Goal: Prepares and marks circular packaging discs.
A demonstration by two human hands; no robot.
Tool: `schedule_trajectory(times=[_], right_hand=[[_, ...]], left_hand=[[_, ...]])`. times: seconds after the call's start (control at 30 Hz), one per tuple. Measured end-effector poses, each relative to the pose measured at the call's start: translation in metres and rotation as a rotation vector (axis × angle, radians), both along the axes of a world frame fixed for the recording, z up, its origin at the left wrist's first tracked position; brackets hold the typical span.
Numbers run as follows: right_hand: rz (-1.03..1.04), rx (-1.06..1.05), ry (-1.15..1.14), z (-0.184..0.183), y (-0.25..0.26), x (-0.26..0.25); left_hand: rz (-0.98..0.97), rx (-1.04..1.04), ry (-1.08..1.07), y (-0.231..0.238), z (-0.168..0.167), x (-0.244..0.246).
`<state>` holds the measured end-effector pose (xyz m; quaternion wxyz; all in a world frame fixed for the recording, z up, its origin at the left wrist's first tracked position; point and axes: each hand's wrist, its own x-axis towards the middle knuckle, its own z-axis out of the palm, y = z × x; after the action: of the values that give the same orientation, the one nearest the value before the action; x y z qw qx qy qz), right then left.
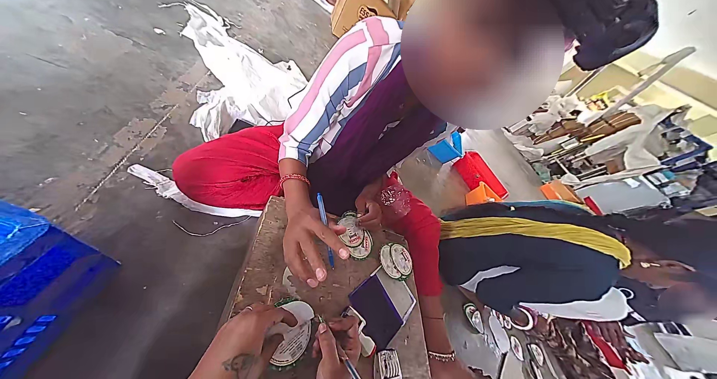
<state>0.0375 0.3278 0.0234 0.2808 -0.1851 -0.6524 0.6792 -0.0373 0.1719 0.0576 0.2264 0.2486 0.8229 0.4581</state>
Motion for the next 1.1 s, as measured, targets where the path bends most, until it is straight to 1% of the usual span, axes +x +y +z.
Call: schedule_trajectory(times=[0.13, 0.23, 0.3, 0.37, 0.53, 0.6, 0.83, 0.97, 1.1], right_hand=[[0.002, 0.018, 0.001, -0.002, 0.001, 0.000], [-0.008, 0.017, -0.005, -0.001, 0.000, 0.000], [-0.006, 0.016, -0.008, -0.001, 0.000, 0.000], [-0.008, 0.018, -0.016, 0.000, -0.001, 0.000], [0.014, 0.037, -0.011, -0.001, 0.000, 0.000], [0.023, 0.035, -0.001, -0.002, 0.001, 0.001], [0.025, 0.009, 0.018, -0.002, 0.000, 0.001], [0.024, 0.011, 0.019, -0.003, 0.001, 0.001], [0.017, 0.005, 0.027, -0.003, 0.001, 0.000]], left_hand=[[0.023, -0.022, 0.002, 0.003, 0.004, 0.000], [0.029, -0.105, -0.050, 0.005, 0.007, -0.001], [0.046, -0.120, -0.071, 0.006, 0.007, -0.002], [0.060, -0.095, -0.046, 0.005, 0.006, -0.001], [0.110, -0.022, 0.099, 0.006, -0.002, 0.003], [0.126, -0.003, 0.103, 0.006, -0.001, 0.004], [0.097, 0.042, 0.029, 0.003, -0.005, 0.000], [0.104, 0.006, -0.118, 0.002, -0.003, -0.003], [0.119, 0.045, -0.155, 0.002, -0.004, -0.004]])
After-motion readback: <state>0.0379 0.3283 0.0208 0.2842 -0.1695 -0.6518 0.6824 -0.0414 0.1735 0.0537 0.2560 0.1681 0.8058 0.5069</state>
